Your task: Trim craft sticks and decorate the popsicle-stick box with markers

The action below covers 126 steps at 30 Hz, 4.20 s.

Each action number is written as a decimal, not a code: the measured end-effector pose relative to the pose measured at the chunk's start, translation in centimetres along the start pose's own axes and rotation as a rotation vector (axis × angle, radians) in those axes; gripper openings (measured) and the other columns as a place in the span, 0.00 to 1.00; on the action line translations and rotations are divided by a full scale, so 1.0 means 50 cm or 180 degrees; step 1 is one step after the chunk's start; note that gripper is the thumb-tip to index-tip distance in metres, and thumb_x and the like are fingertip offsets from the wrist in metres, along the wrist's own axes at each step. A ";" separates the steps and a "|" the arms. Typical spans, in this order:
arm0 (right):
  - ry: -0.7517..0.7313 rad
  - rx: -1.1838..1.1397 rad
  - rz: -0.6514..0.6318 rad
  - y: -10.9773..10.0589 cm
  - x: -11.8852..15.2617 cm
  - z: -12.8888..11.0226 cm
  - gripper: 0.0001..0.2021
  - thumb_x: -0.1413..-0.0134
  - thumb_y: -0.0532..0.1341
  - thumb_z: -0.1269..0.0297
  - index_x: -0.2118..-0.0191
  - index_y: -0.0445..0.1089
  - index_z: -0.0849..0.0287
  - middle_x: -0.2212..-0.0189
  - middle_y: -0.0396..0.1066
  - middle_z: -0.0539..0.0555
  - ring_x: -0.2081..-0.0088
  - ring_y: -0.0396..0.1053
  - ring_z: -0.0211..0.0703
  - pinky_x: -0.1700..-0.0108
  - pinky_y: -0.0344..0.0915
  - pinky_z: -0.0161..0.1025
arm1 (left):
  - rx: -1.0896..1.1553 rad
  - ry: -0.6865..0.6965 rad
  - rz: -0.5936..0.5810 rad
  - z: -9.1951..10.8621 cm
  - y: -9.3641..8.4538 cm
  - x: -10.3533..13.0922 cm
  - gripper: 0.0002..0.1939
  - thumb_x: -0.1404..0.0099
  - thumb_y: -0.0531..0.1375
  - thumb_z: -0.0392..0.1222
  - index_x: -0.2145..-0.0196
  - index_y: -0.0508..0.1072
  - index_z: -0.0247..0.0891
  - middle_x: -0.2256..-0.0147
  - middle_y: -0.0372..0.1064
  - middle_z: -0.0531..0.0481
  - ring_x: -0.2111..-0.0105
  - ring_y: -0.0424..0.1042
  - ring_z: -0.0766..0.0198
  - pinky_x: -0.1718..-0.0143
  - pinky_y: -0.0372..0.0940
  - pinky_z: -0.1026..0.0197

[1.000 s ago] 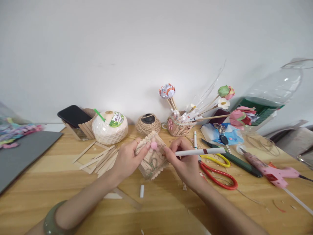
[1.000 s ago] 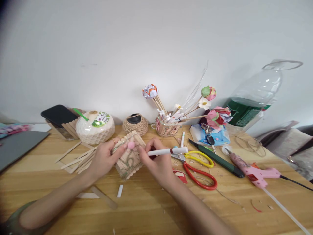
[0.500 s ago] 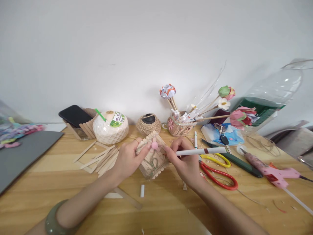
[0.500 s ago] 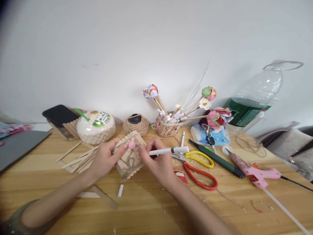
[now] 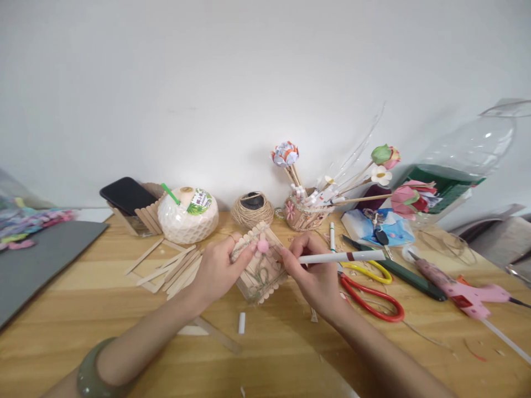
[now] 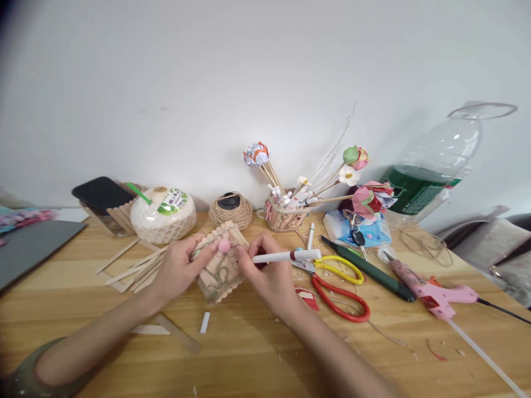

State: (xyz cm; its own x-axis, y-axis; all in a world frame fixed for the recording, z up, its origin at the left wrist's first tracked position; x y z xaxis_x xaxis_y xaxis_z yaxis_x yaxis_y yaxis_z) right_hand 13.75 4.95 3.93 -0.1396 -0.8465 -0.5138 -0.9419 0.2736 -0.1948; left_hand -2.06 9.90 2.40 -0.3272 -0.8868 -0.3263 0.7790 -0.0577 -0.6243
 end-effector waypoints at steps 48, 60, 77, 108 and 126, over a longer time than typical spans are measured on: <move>0.0024 -0.0082 -0.0348 0.015 0.006 -0.001 0.13 0.47 0.58 0.68 0.77 0.53 0.56 0.83 0.52 0.42 0.82 0.50 0.32 0.81 0.48 0.30 | 0.0051 0.0114 0.0020 0.002 0.000 -0.002 0.16 0.38 0.51 0.49 0.79 0.57 0.39 0.82 0.53 0.58 0.80 0.56 0.68 0.76 0.50 0.64; 0.0032 -0.0054 -0.0336 0.012 0.006 0.001 0.13 0.49 0.57 0.70 0.78 0.52 0.55 0.83 0.51 0.42 0.82 0.49 0.32 0.81 0.47 0.30 | 0.0031 0.0158 0.0016 0.005 -0.002 0.001 0.16 0.38 0.50 0.49 0.79 0.56 0.39 0.82 0.53 0.58 0.80 0.56 0.68 0.76 0.51 0.64; 0.0203 -0.0134 -0.0320 0.012 0.005 0.001 0.13 0.50 0.59 0.67 0.78 0.54 0.56 0.83 0.53 0.42 0.82 0.50 0.32 0.81 0.48 0.31 | 0.0033 0.0069 0.0010 0.004 -0.002 -0.001 0.16 0.38 0.51 0.49 0.80 0.56 0.39 0.82 0.53 0.59 0.80 0.55 0.69 0.77 0.51 0.65; 0.0566 -0.1385 0.1179 -0.076 -0.043 0.052 0.16 0.57 0.65 0.60 0.80 0.56 0.57 0.86 0.55 0.41 0.84 0.48 0.30 0.83 0.44 0.30 | -0.2382 0.2094 -0.0378 0.069 0.014 0.014 0.17 0.32 0.47 0.42 0.74 0.69 0.35 0.75 0.71 0.46 0.71 0.69 0.58 0.65 0.61 0.57; 0.0401 -0.0754 0.1324 -0.167 0.066 0.012 0.15 0.48 0.61 0.59 0.80 0.62 0.58 0.87 0.54 0.43 0.83 0.48 0.32 0.81 0.44 0.33 | -0.1035 0.1123 -0.0550 0.105 -0.086 0.022 0.10 0.35 0.52 0.43 0.64 0.72 0.40 0.68 0.75 0.51 0.70 0.72 0.62 0.67 0.63 0.62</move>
State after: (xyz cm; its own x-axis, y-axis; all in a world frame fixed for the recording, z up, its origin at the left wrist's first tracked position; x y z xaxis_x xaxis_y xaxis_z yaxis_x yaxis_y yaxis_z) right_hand 21.31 0.14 3.34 -0.5405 -0.7403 -0.3998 -0.8401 0.5009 0.2082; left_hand -2.97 6.76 8.43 -0.6411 -0.6648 -0.3835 0.5091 0.0056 -0.8607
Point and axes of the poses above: each hand's wrist, its own x-axis away from the middle knuckle, its own y-axis out of the palm, z = x × y, the point moved 5 cm from there along -x, towards the middle knuckle
